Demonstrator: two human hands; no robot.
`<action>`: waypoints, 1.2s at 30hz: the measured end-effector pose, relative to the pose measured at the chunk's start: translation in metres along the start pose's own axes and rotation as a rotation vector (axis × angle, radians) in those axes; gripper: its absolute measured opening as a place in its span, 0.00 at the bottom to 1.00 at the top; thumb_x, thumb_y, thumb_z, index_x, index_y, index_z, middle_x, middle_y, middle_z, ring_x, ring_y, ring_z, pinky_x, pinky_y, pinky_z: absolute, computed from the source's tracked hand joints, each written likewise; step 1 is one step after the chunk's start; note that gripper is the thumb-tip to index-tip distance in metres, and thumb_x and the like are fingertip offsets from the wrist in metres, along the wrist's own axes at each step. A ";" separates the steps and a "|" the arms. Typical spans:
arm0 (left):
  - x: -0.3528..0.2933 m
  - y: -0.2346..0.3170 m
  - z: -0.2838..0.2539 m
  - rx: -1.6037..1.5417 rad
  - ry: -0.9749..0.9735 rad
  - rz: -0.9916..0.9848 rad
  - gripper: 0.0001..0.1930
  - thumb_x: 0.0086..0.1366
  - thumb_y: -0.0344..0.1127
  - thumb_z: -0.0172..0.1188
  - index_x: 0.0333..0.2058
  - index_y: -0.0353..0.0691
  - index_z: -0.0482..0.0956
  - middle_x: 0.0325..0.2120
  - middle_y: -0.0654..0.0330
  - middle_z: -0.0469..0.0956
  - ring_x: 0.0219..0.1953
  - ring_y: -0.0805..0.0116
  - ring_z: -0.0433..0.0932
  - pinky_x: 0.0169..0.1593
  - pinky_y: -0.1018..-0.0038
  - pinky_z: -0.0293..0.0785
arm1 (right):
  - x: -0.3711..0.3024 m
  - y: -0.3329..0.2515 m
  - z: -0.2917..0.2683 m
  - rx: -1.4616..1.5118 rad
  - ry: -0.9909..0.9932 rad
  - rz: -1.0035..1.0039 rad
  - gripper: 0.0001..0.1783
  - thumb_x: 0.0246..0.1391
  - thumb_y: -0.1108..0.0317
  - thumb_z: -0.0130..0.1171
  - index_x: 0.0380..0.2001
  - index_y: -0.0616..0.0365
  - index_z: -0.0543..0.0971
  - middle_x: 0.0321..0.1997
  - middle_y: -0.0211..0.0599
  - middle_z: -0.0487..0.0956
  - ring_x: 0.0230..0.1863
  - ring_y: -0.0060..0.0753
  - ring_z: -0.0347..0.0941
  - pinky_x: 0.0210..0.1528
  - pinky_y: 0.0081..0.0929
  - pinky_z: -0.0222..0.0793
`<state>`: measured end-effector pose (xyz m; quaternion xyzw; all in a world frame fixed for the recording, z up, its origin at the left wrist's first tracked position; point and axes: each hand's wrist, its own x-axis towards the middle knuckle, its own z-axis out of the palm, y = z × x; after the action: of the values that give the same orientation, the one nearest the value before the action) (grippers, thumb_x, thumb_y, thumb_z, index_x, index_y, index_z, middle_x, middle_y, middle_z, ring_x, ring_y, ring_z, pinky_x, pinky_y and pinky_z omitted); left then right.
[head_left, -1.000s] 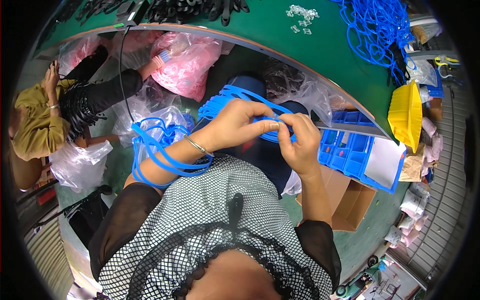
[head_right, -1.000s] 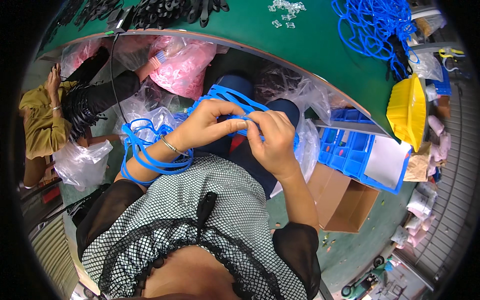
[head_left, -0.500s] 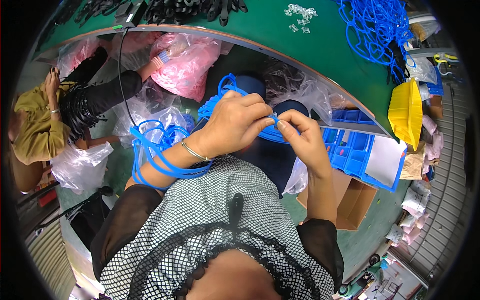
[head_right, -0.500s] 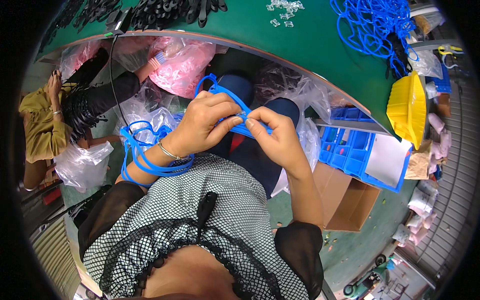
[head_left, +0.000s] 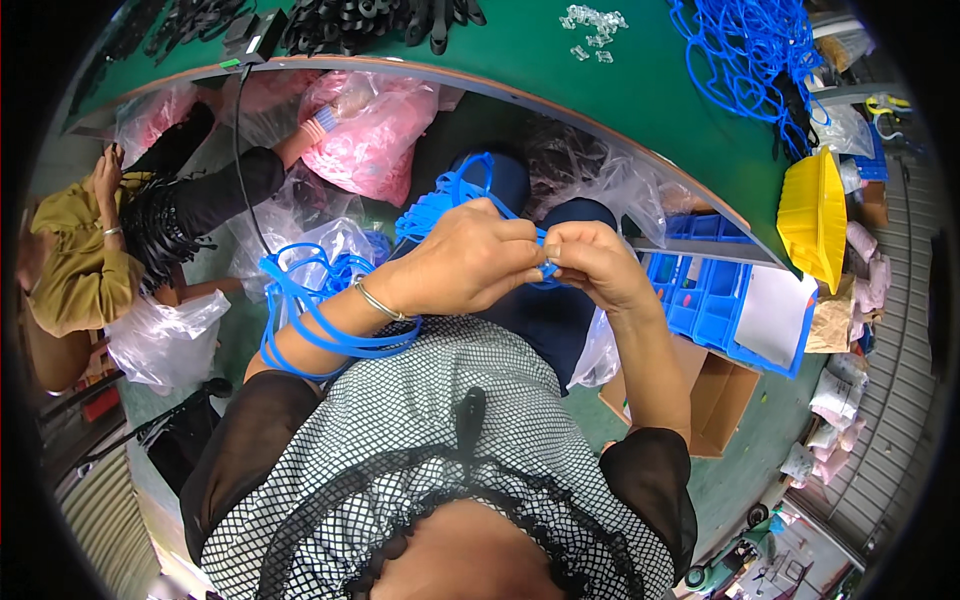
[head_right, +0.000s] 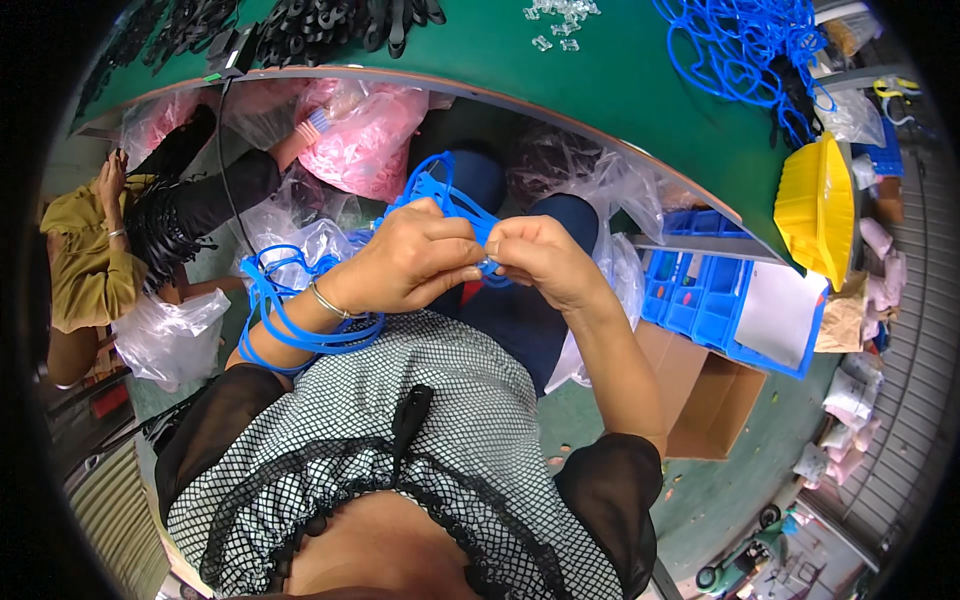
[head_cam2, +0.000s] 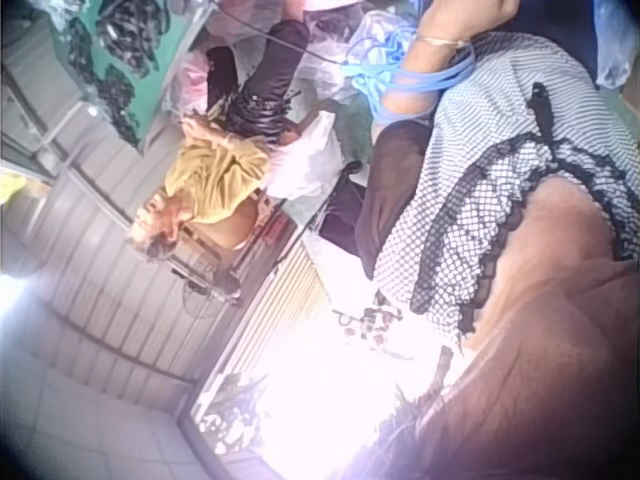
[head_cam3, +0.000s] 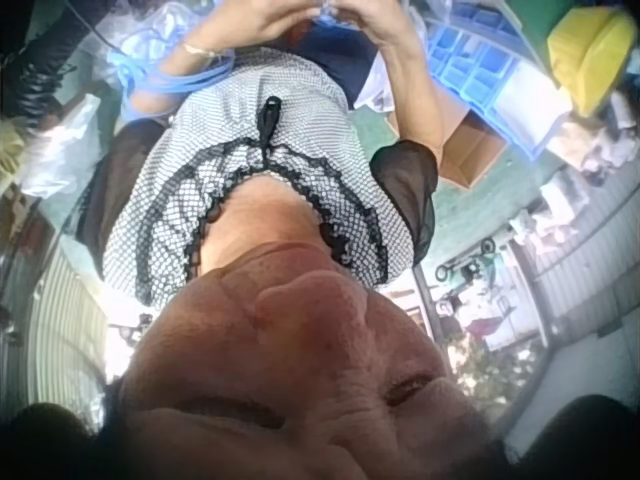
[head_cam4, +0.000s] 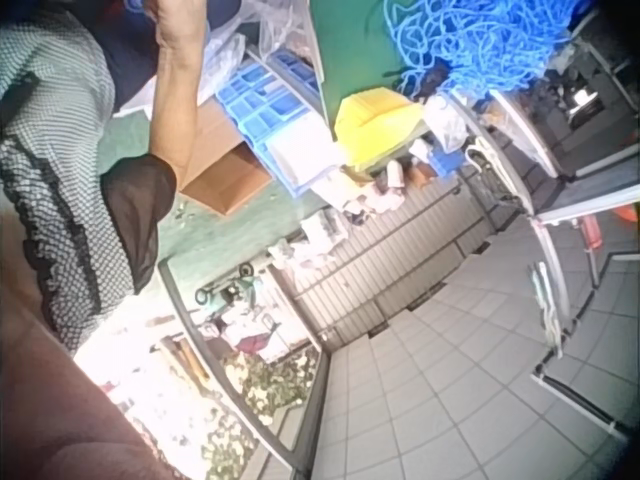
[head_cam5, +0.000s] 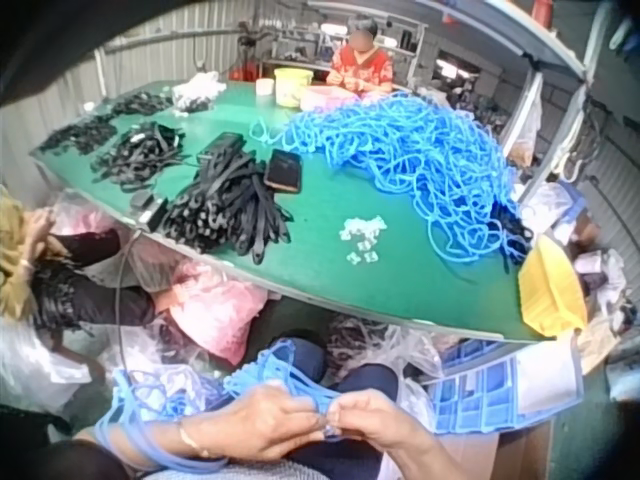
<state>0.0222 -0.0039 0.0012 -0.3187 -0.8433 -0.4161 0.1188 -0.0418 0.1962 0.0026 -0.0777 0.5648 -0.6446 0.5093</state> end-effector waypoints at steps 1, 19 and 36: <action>-0.001 -0.002 0.001 -0.058 -0.003 0.031 0.05 0.56 0.32 0.58 0.29 0.37 0.76 0.22 0.61 0.71 0.24 0.64 0.70 0.30 0.73 0.61 | 0.000 -0.001 0.001 -0.001 -0.003 -0.001 0.07 0.51 0.68 0.52 0.22 0.58 0.74 0.19 0.23 0.70 0.16 0.10 0.57 0.18 0.11 0.49; -0.014 -0.032 -0.006 -1.292 -0.088 -0.638 0.11 0.64 0.38 0.54 0.33 0.35 0.77 0.29 0.64 0.77 0.31 0.80 0.70 0.37 0.81 0.66 | 0.022 0.004 0.032 -1.092 0.449 -0.970 0.05 0.38 0.74 0.59 0.21 0.58 0.72 0.17 0.34 0.69 0.20 0.38 0.66 0.31 0.32 0.59; -0.011 -0.025 -0.003 -1.546 -0.051 -0.669 0.11 0.64 0.38 0.54 0.32 0.36 0.76 0.27 0.66 0.75 0.28 0.83 0.68 0.33 0.86 0.63 | 0.014 -0.015 0.034 -1.171 0.455 -1.137 0.05 0.39 0.74 0.58 0.22 0.58 0.72 0.17 0.33 0.70 0.19 0.36 0.66 0.30 0.31 0.57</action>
<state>0.0148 -0.0225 -0.0175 -0.0531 -0.3736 -0.8822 -0.2816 -0.0341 0.1618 0.0197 -0.4694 0.7714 -0.4060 -0.1408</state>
